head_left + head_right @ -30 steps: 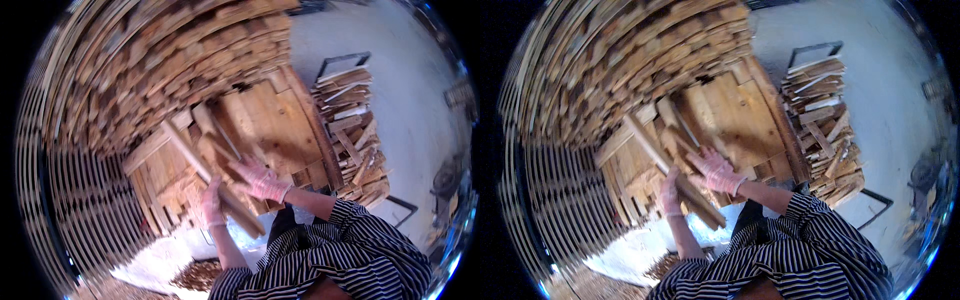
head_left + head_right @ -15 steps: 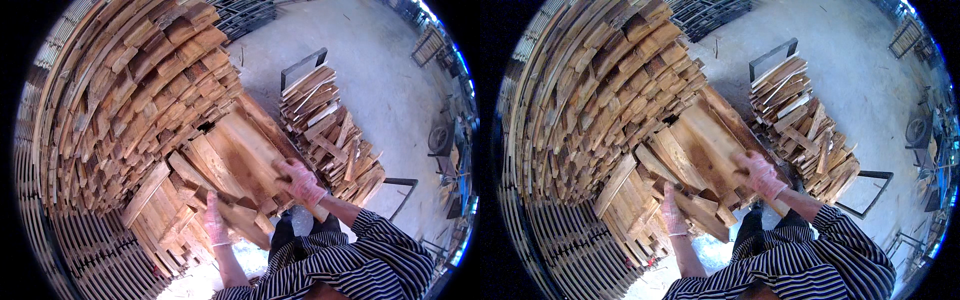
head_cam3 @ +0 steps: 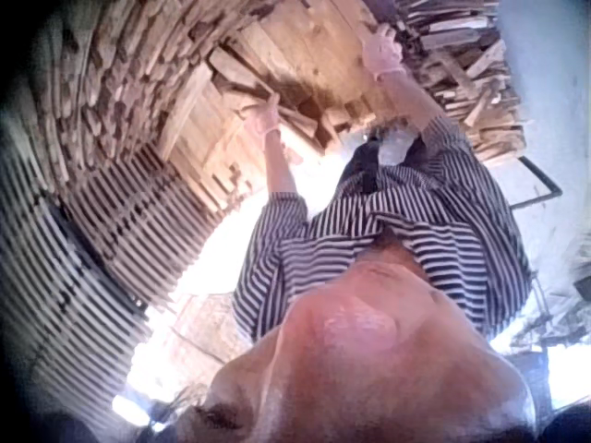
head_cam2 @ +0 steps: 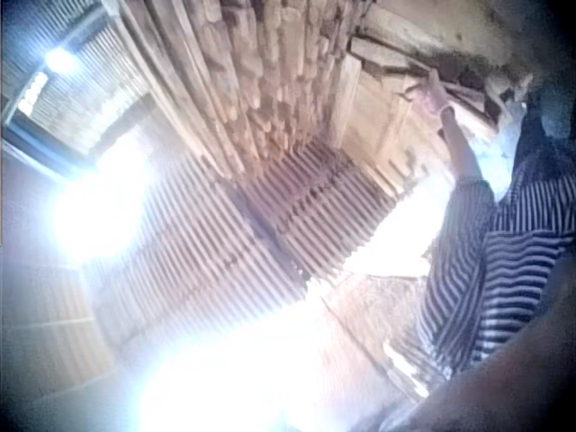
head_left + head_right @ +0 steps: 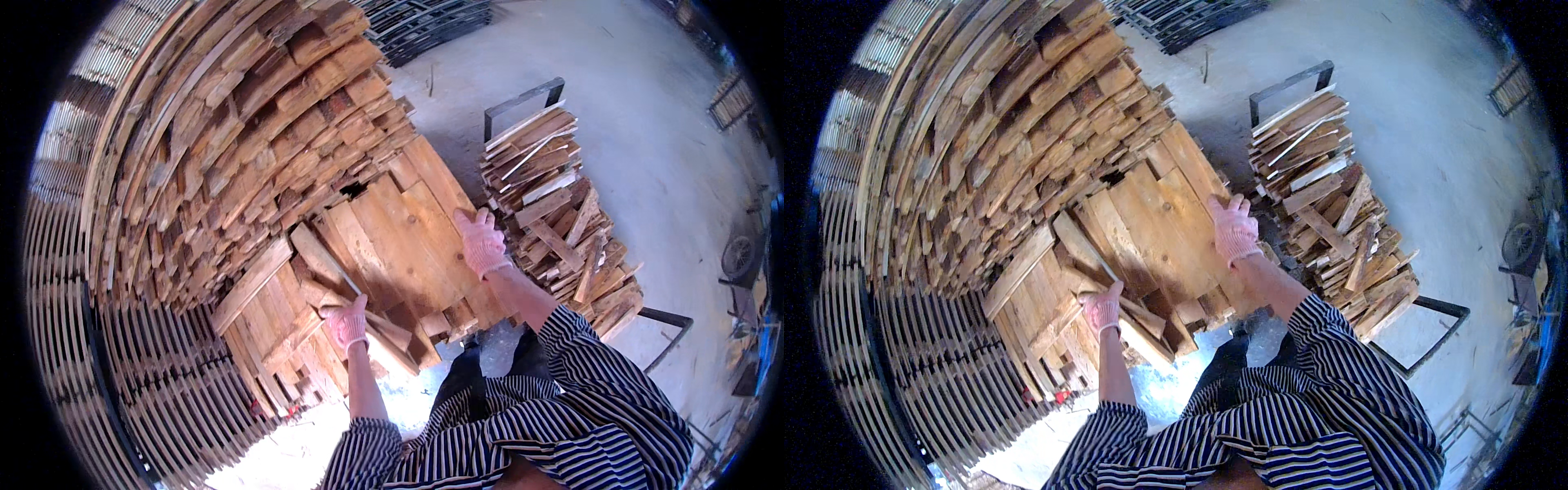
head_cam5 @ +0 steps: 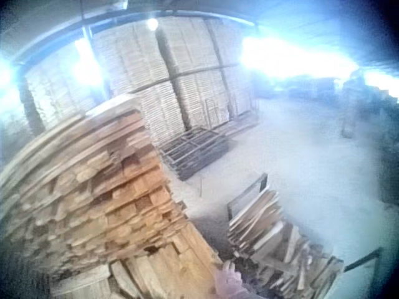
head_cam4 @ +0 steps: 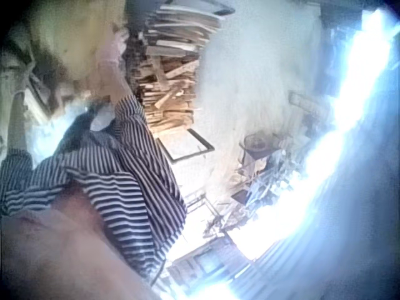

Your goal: The person repeatedly picks up wooden planks from a pile and stacks them onto a metal rack. The person handles the planks one by one or in small groups, placing them vertically into the rack slots. The task involves continuous lifting and arranging of the wood pieces.

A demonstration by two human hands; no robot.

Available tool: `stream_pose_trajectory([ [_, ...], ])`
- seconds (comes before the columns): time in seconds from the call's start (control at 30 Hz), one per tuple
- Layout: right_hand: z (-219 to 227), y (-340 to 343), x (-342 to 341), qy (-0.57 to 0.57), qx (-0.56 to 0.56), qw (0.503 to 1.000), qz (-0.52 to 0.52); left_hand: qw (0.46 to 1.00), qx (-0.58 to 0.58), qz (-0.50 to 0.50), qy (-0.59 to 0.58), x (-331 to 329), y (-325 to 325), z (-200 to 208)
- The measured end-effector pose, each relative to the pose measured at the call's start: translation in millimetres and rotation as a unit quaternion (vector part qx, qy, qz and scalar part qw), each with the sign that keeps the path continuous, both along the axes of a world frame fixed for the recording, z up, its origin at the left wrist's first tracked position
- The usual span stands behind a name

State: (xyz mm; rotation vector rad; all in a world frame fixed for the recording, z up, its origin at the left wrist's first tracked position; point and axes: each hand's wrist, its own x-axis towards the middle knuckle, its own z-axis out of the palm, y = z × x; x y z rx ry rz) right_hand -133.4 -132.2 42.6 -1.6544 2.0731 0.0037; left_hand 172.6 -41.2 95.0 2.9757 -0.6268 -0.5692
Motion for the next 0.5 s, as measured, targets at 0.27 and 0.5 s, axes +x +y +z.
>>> stream_pose_trajectory([
  [0.27, 45.2, 56.4, 10.1, 0.059, -0.118, 0.983, 0.124, 0.949, -0.179, -0.094, 0.242, 80.4, 52.5, -9.3],
  [0.5, 71.1, 152.8, 103.5, -0.533, 0.109, 0.821, 0.173, 0.740, -0.350, 0.008, 0.575, 8.6, 75.3, 56.3],
])
